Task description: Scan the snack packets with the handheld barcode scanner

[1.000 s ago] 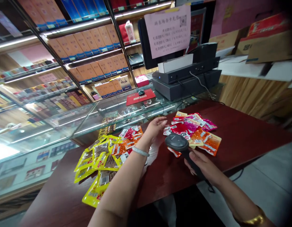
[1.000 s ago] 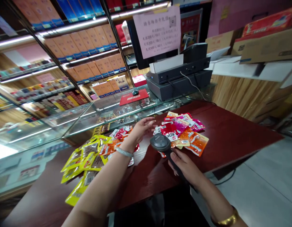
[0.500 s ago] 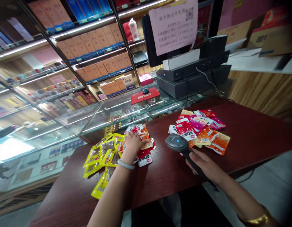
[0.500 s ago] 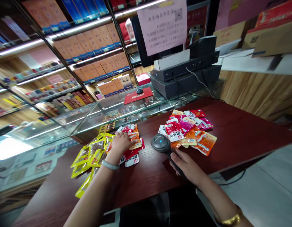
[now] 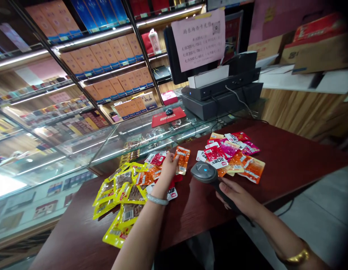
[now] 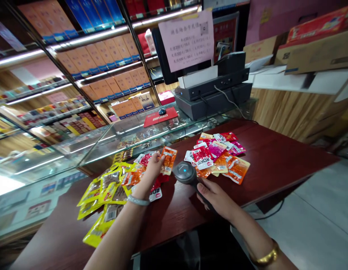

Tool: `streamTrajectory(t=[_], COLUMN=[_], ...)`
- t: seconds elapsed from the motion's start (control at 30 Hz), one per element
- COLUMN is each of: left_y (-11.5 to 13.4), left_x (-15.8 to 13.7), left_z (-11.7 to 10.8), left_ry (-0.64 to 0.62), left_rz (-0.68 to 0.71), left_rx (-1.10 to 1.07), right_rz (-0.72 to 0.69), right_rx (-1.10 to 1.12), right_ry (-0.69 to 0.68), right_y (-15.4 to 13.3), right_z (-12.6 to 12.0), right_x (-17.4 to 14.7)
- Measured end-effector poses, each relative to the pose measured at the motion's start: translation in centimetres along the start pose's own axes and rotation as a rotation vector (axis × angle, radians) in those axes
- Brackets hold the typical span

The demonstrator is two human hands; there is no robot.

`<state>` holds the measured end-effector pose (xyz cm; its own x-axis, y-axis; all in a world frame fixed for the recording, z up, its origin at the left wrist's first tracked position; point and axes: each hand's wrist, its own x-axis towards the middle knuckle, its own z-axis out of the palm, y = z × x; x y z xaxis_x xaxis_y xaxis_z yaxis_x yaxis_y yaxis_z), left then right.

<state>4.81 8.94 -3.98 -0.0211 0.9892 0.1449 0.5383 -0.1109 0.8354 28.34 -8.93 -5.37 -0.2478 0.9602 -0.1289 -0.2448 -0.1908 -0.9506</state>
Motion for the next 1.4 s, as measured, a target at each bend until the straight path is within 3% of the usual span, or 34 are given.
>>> streamTrajectory(t=[0.17,0.33,0.47,0.53,0.7,0.77,0.83,0.93,1.03,1.2,1.4], left_y=[0.4,2.0,3.7,3.8,1.9,0.8,-0.2,-1.4,-2.4,-3.3,-3.5], left_x=[0.6,0.4,0.2,0.6,2.3,3.0,3.6,4.8,6.0,7.6,8.1], left_z=[1.2,2.8,5.1,5.2,0.9,-1.2,-2.9,-4.8,-6.4,-9.5,-11.5], left_ry=[0.003,-0.028,-0.321,-0.374,-0.113,-0.071,-0.052,-0.061,-0.189,-0.332,-0.380], left_rz=[0.012,-0.130,-0.096,-0.024,0.173,0.184,0.129,-0.018,-0.106,-0.017,0.043], left_rx=[-0.059,-0.296,-0.516,-0.417,0.473,0.777,0.946,1.019,1.003,1.015,1.075], right_rz=[0.015,-0.012,-0.031,-0.027,-0.001,0.011,0.021,0.042,0.055,0.060,0.061], right_rx=[-0.023,0.000,0.013,0.013,0.007,0.013,0.015,0.007,-0.005,0.005,0.017], right_ry=[0.006,-0.013,0.050,0.073,0.100,0.098,0.089,0.085,0.091,0.096,0.098], right_y=[-0.1,-0.3,-0.3,-0.2,0.1,0.2,0.4,0.5,0.5,0.4,0.9], right_z=[-0.2,-0.4,-0.1,-0.1,-0.4,-0.3,-0.2,0.1,0.2,0.2,0.4], right_x=[-0.4,-0.4,0.1,0.4,0.7,0.9,1.0,1.2,1.3,1.4,1.4])
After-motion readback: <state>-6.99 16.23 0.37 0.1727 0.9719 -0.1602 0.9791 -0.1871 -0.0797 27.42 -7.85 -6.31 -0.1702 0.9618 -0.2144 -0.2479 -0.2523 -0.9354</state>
